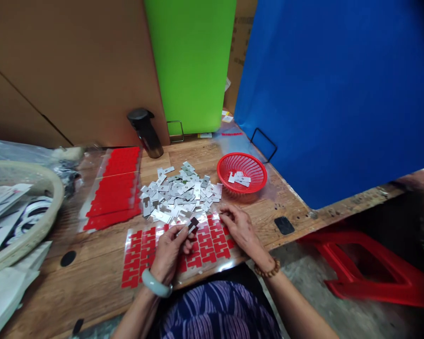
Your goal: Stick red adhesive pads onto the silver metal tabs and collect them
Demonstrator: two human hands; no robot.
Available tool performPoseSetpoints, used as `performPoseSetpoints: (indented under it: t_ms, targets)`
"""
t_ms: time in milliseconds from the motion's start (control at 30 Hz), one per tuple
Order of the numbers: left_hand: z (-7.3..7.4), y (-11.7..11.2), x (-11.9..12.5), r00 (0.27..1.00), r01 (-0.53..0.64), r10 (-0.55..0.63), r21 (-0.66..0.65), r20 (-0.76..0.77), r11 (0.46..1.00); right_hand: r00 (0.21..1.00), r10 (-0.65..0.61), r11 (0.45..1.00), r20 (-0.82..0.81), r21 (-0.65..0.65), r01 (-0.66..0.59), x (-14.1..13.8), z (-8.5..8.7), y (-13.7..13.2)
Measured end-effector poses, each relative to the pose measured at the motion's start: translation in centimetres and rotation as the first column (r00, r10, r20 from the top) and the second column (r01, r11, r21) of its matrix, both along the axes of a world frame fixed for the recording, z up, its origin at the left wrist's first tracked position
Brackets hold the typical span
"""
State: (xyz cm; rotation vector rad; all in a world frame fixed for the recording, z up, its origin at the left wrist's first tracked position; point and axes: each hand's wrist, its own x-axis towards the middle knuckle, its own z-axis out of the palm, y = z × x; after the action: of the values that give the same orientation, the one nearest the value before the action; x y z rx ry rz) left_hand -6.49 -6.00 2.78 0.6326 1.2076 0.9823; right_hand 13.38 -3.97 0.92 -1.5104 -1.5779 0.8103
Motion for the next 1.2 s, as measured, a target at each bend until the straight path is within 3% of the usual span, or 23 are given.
performPoseSetpoints:
  t_ms: [133,333,633,900,1200]
  targets:
    - [-0.8,0.0,0.4,0.999,-0.019,0.017,-0.066,-0.031,0.998,0.984,0.039,0.994,0.174,0.091,-0.056,-1.2,-0.1,0.7]
    - [-1.3,-0.2,1.1,0.999,-0.046,0.044,-0.105,-0.024,0.993,0.946,0.014,0.998,0.323,0.046,-0.031,-1.3,-1.0,1.6]
    - [-1.1,-0.6,1.8,0.998,-0.058,0.058,-0.045,-0.002,0.997,0.952,0.006,0.995,0.307,0.098,-0.037,-1.4,-0.9,1.1]
    - [-0.8,1.0,3.0,0.995,-0.076,0.080,0.083,-0.055,0.994,0.958,-0.062,0.995,0.281,0.089,0.038,-2.1,-0.7,0.9]
    - [-2.0,1.9,3.1,0.992,-0.124,0.125,0.035,-0.034,0.992,0.965,-0.047,0.997,0.259,0.075,0.029,-2.1,-1.0,0.9]
